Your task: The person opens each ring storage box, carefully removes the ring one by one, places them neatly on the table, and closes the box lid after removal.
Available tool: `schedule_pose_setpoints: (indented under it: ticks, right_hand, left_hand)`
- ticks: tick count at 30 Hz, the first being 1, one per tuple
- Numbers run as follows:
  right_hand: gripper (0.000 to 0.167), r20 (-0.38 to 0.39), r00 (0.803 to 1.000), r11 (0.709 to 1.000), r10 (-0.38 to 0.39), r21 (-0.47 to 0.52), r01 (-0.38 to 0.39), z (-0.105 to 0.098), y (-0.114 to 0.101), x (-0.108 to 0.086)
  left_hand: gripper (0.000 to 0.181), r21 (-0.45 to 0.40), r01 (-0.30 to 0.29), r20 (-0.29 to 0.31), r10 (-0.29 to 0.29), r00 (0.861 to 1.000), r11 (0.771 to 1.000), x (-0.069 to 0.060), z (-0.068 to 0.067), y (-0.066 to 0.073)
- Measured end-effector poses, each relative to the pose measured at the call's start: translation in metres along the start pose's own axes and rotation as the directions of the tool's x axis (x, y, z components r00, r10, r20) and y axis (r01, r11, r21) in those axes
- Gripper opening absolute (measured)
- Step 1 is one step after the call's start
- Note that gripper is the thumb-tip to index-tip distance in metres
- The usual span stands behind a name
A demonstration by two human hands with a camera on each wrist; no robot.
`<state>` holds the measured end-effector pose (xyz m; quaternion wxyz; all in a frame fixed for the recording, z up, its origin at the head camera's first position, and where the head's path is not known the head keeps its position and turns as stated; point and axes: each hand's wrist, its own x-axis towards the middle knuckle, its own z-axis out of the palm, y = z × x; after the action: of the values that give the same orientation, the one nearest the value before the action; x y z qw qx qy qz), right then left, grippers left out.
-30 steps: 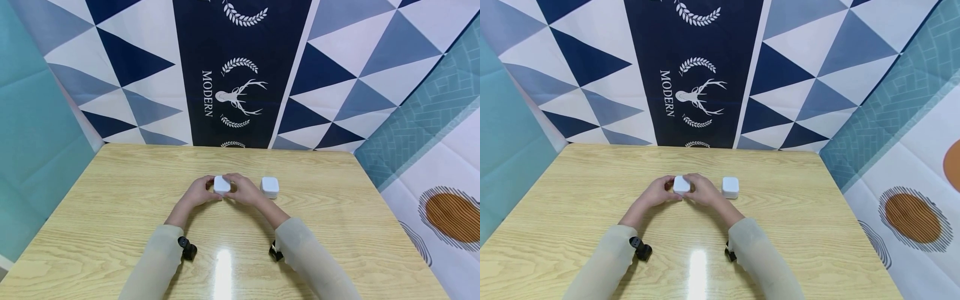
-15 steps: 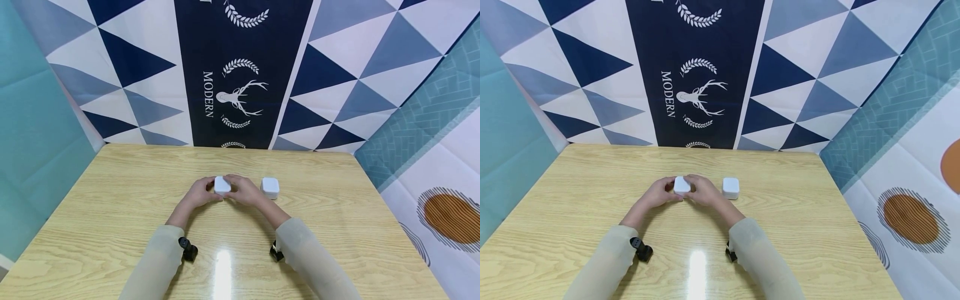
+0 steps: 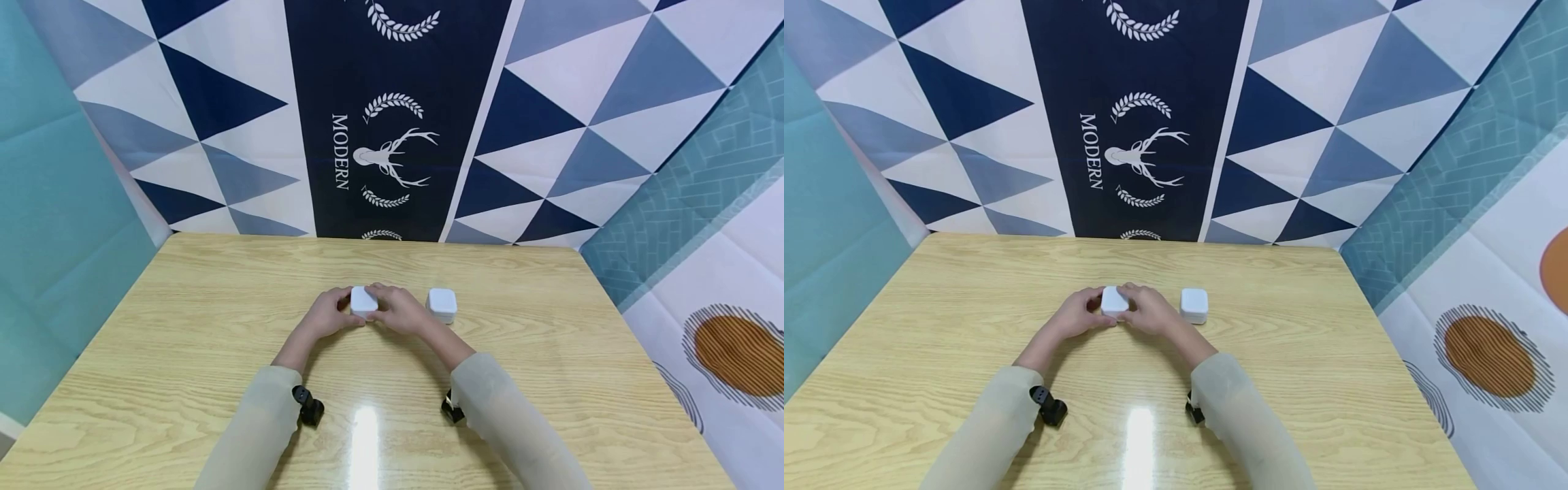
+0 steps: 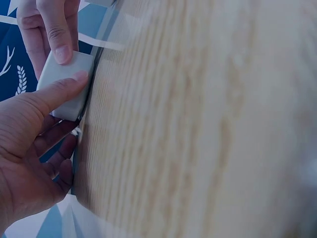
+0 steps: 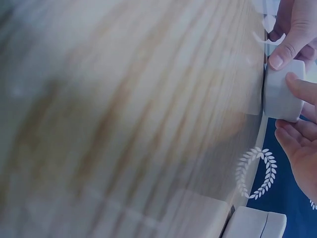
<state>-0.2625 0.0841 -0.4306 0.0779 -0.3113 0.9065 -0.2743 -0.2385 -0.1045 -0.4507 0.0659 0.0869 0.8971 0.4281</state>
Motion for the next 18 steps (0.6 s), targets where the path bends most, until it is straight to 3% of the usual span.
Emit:
schedule_pose_setpoints:
  ticks: [18]
  right_hand:
    - [0.056,0.02,1.0,1.0,0.013,0.02,-0.014,-0.0026,-0.0003,0.0006]
  left_hand:
    - [0.074,0.026,-0.005,-0.009,0.006,1.0,1.0,0.0003,0.002,-0.0004]
